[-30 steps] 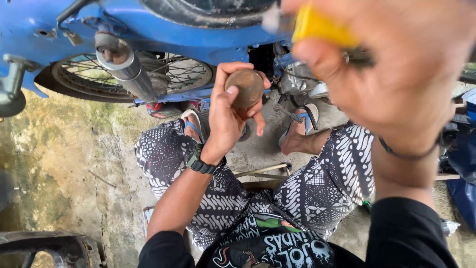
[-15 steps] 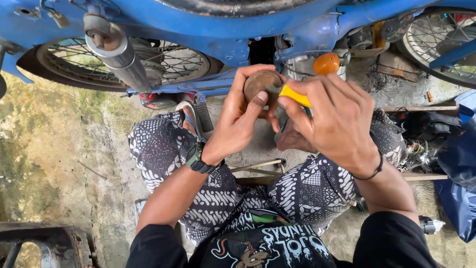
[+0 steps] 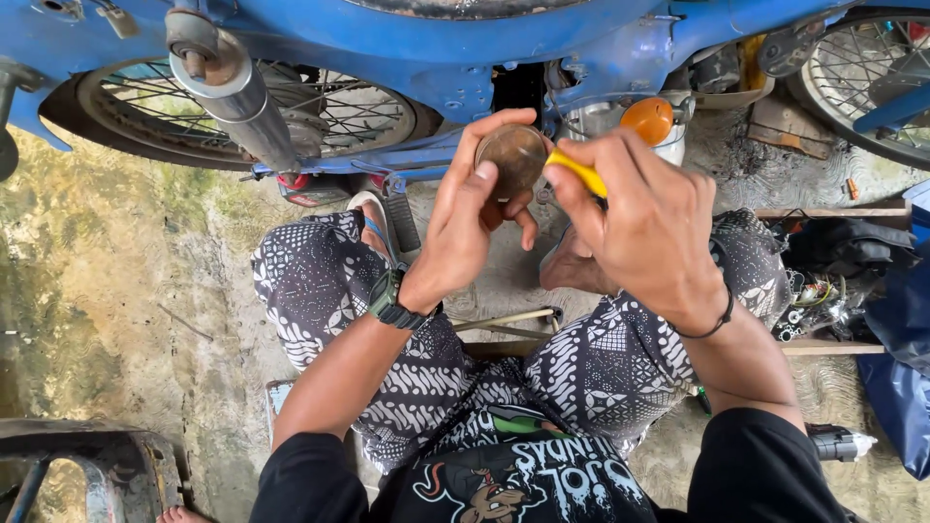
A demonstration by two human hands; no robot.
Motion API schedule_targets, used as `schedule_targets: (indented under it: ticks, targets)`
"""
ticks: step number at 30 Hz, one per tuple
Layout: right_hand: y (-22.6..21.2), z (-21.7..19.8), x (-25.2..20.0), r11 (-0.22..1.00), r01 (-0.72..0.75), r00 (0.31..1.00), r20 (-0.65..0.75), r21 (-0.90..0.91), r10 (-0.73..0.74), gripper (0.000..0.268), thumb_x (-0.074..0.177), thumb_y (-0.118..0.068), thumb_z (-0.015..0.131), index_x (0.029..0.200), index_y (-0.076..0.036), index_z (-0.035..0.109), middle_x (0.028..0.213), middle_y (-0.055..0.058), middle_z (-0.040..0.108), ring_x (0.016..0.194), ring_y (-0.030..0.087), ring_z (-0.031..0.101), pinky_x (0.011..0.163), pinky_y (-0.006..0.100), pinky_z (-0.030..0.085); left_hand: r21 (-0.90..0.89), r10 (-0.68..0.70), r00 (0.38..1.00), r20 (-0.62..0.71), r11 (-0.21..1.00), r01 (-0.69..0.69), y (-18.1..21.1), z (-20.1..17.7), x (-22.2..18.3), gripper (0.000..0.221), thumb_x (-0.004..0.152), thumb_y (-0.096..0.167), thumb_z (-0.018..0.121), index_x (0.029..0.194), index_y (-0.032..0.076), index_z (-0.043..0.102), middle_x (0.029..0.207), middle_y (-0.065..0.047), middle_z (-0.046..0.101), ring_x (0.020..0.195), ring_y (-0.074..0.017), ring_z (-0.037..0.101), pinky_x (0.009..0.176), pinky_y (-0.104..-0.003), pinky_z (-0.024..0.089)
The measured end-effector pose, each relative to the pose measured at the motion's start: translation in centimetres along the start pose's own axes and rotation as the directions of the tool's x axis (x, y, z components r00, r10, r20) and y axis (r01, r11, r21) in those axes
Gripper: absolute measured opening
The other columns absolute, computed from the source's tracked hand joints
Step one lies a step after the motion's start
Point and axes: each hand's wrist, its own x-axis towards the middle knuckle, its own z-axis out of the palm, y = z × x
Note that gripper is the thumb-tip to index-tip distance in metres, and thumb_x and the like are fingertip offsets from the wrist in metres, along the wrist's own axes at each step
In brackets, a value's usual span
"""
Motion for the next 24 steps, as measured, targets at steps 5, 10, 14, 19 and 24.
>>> schedule_targets:
  ticks: [5,10,14,19,24]
  targets:
    - [0.7,0.6,0.0,0.998,-0.056,0.996,0.076,0.033,0.053,0.035,0.116,-0.035,0.049,0.111,-0.010,0.073,0.099,0.000,0.069,0.065,0.025,0.063,0.044,0.038,0.038,-0.127,-0.012,1.000,-0.022,0.992,0.009,-1.3,-0.8,0.5,0.056,0.111,0.044,0.043,0.146,0.000,0.046,0.126,-0.016,0.058,0.072,-0.0166,0.039,0.053,-0.032,0.057]
    - [1.4,1.2,-0.2,0.994,-0.105,0.994,0.037,0.028,0.104,0.026,0.119,-0.028,0.052,0.111,-0.017,0.074,0.092,-0.002,0.070,0.071,0.026,0.065,0.054,0.039,0.040,-0.173,-0.034,0.999,-0.038,0.985,0.027,-1.7,-0.9,0.7,0.054,0.110,0.048,0.044,0.142,0.004,0.050,0.123,-0.017,0.057,0.068,-0.0176,0.041,0.048,-0.035,0.056]
    - [1.1,1.2,-0.4,0.965,-0.258,0.957,0.149,0.053,0.248,0.041,0.117,-0.045,0.034,0.122,-0.019,0.065,0.077,0.001,0.068,0.067,0.035,0.066,0.052,0.046,0.040,-0.258,-0.024,1.000,0.000,0.966,0.023,-2.7,-0.8,0.7,0.063,0.111,0.051,0.042,0.151,0.003,0.046,0.129,-0.017,0.057,0.072,-0.0180,0.043,0.051,-0.036,0.057]
    - [0.9,1.5,-0.4,0.973,-0.217,0.974,0.081,0.078,0.210,0.027,0.115,-0.038,0.054,0.116,-0.012,0.061,0.092,0.002,0.073,0.070,0.029,0.069,0.049,0.042,0.043,-0.282,-0.048,0.999,-0.009,0.958,0.044,-3.2,-0.8,0.7,0.056,0.111,0.045,0.046,0.150,0.005,0.047,0.130,-0.015,0.057,0.075,-0.0200,0.046,0.056,-0.038,0.061]
    - [0.2,1.3,-0.1,0.973,-0.215,0.975,0.063,0.078,0.211,0.019,0.112,-0.032,0.062,0.113,-0.014,0.065,0.103,-0.001,0.075,0.077,0.027,0.071,0.049,0.041,0.043,-0.409,0.047,0.998,0.034,0.912,-0.029,-4.7,-1.1,0.5,0.038,0.110,0.033,0.051,0.137,0.008,0.047,0.132,-0.019,0.052,0.081,-0.0275,0.052,0.069,-0.043,0.057]
